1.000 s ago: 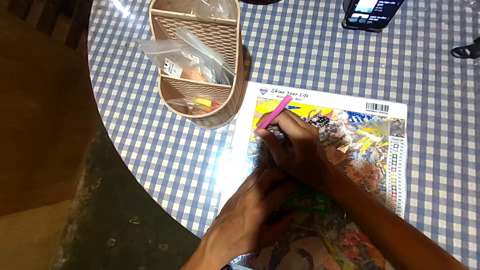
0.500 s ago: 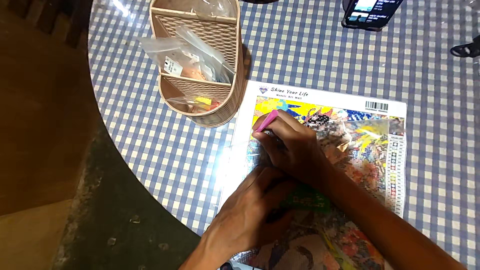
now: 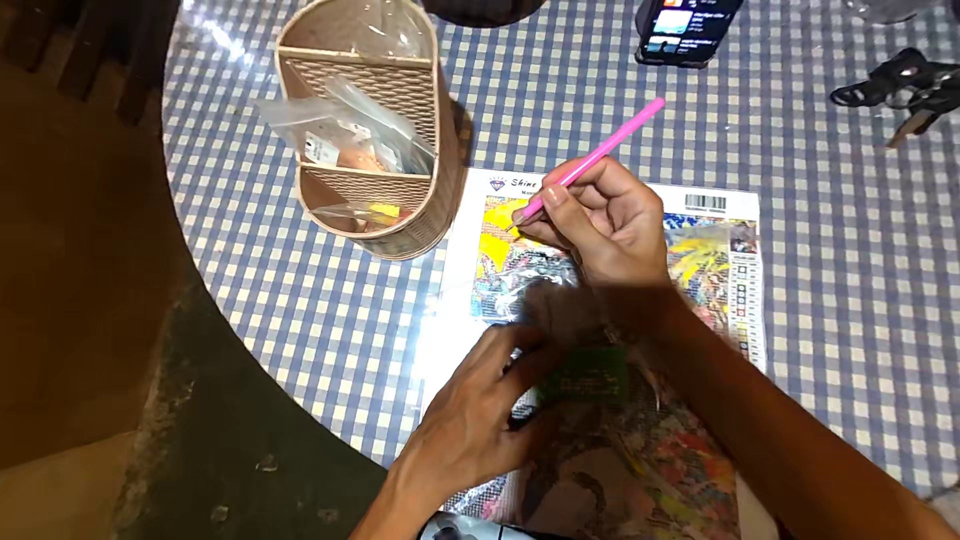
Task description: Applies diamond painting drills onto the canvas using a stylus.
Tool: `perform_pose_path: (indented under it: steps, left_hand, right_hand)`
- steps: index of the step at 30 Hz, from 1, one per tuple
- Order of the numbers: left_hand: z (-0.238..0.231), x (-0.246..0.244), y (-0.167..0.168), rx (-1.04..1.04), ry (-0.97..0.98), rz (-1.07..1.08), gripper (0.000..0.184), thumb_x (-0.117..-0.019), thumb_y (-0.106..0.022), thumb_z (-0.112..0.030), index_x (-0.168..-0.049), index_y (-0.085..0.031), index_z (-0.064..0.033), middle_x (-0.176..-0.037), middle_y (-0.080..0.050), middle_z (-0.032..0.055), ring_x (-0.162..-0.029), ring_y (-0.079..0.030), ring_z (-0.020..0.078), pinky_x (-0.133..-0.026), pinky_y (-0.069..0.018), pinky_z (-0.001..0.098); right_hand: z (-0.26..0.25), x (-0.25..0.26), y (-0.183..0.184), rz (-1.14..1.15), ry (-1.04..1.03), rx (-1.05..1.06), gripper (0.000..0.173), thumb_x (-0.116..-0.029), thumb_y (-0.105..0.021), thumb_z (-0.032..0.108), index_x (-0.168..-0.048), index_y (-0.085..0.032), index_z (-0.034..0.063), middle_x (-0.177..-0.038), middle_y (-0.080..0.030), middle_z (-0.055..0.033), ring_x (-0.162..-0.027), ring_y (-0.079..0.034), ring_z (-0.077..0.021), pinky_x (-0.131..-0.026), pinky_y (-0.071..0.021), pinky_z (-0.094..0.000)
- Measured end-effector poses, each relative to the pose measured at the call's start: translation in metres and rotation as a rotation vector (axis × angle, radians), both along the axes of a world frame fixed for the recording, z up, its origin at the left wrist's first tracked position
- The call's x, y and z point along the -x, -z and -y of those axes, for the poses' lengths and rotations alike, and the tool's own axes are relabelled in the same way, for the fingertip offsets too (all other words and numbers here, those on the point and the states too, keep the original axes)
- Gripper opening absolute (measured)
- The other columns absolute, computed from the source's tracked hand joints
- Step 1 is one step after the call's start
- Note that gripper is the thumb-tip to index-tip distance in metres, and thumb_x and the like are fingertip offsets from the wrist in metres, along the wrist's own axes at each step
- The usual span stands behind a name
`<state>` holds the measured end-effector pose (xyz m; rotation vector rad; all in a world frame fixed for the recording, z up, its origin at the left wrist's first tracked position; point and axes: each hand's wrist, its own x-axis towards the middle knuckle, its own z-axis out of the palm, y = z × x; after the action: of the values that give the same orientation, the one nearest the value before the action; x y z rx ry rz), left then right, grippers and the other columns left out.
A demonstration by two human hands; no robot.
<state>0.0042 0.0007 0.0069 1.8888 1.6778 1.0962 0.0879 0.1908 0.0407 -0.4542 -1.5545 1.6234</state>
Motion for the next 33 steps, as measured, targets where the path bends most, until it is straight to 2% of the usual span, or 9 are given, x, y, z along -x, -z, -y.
perform_pose_path:
  steps: [3,6,9,11,13,18,29,33]
  left_hand:
    - [-0.001,0.0,0.001,-0.015,0.004,0.001,0.045,-0.0925,-0.072,-0.034,-0.13,-0.069,-0.0095,-0.125,-0.064,0.0104,-0.111,-0.058,0.0133,-0.094,-0.0486,0.0224]
    - [0.0,0.0,0.0,0.003,-0.013,-0.008,0.043,-0.0921,-0.072,-0.034,-0.129,-0.07,-0.0109,-0.125,-0.064,0.0076,-0.11,-0.058,0.0107,-0.091,-0.0492,0.021]
    - [0.0,0.0,-0.002,0.032,-0.02,0.002,0.045,-0.0924,-0.072,-0.036,-0.13,-0.07,-0.012,-0.125,-0.064,0.0055,-0.109,-0.058,0.008,-0.09,-0.0495,0.0203]
    - [0.001,0.0,-0.002,0.052,-0.028,-0.001,0.047,-0.0927,-0.072,-0.039,-0.132,-0.07,-0.0129,-0.125,-0.064,0.0051,-0.108,-0.058,0.0074,-0.09,-0.0493,0.0201]
    - [0.002,-0.001,-0.001,0.055,-0.037,-0.011,0.047,-0.0923,-0.072,-0.04,-0.132,-0.07,-0.0142,-0.126,-0.064,0.0044,-0.11,-0.058,0.0078,-0.091,-0.0497,0.0214]
    - [0.003,0.0,-0.001,0.054,-0.041,-0.023,0.048,-0.0927,-0.071,-0.041,-0.132,-0.07,-0.0142,-0.126,-0.063,0.0043,-0.108,-0.058,0.0071,-0.09,-0.0498,0.0206]
    - [0.002,0.0,-0.001,0.053,-0.041,-0.022,0.047,-0.0919,-0.072,-0.04,-0.13,-0.071,-0.0135,-0.125,-0.064,0.0033,-0.11,-0.059,0.0082,-0.091,-0.0506,0.0231]
    - [0.003,0.0,-0.001,0.06,-0.048,-0.026,0.047,-0.0921,-0.072,-0.041,-0.13,-0.071,-0.0145,-0.125,-0.064,0.0025,-0.109,-0.058,0.0076,-0.09,-0.0504,0.0227]
  right_hand:
    - [0.002,-0.021,-0.011,0.011,0.017,-0.07,0.009,-0.1021,-0.056,-0.002,-0.111,-0.057,-0.0031,-0.095,-0.071,-0.009,-0.085,-0.075,-0.0178,-0.08,-0.0667,-0.0349]
    - [0.019,-0.056,-0.017,0.163,0.044,-0.185,0.012,-0.1015,-0.059,0.003,-0.113,-0.058,0.0002,-0.096,-0.07,-0.006,-0.08,-0.071,-0.0118,-0.069,-0.0625,-0.0251]
    - [0.037,-0.085,-0.002,0.275,0.1,-0.403,0.011,-0.0983,-0.064,0.008,-0.105,-0.063,0.0004,-0.09,-0.07,-0.0018,-0.076,-0.068,-0.0058,-0.066,-0.0605,-0.0219]
    - [0.05,-0.098,0.008,0.332,0.091,-0.474,0.011,-0.0982,-0.065,0.014,-0.102,-0.068,0.0036,-0.096,-0.071,-0.0005,-0.086,-0.069,-0.0051,-0.075,-0.0618,-0.0236]
    - [0.06,-0.104,0.015,0.321,0.063,-0.504,0.013,-0.0995,-0.066,0.015,-0.102,-0.071,0.0028,-0.099,-0.072,-0.0023,-0.092,-0.069,-0.0049,-0.08,-0.0602,-0.0224]
    - [0.068,-0.105,0.019,0.311,-0.002,-0.534,0.017,-0.1027,-0.062,0.015,-0.103,-0.069,-0.0004,-0.098,-0.069,-0.0052,-0.088,-0.067,-0.0017,-0.078,-0.058,-0.0161]
    - [0.067,-0.111,0.022,0.281,0.003,-0.556,0.015,-0.102,-0.062,0.014,-0.103,-0.07,0.0008,-0.097,-0.071,-0.0041,-0.087,-0.067,-0.0019,-0.075,-0.0578,-0.0169]
    - [0.067,-0.113,0.022,0.279,-0.003,-0.569,0.016,-0.1015,-0.063,0.014,-0.103,-0.07,-0.0004,-0.098,-0.072,-0.0055,-0.09,-0.067,-0.0023,-0.079,-0.0574,-0.0163]
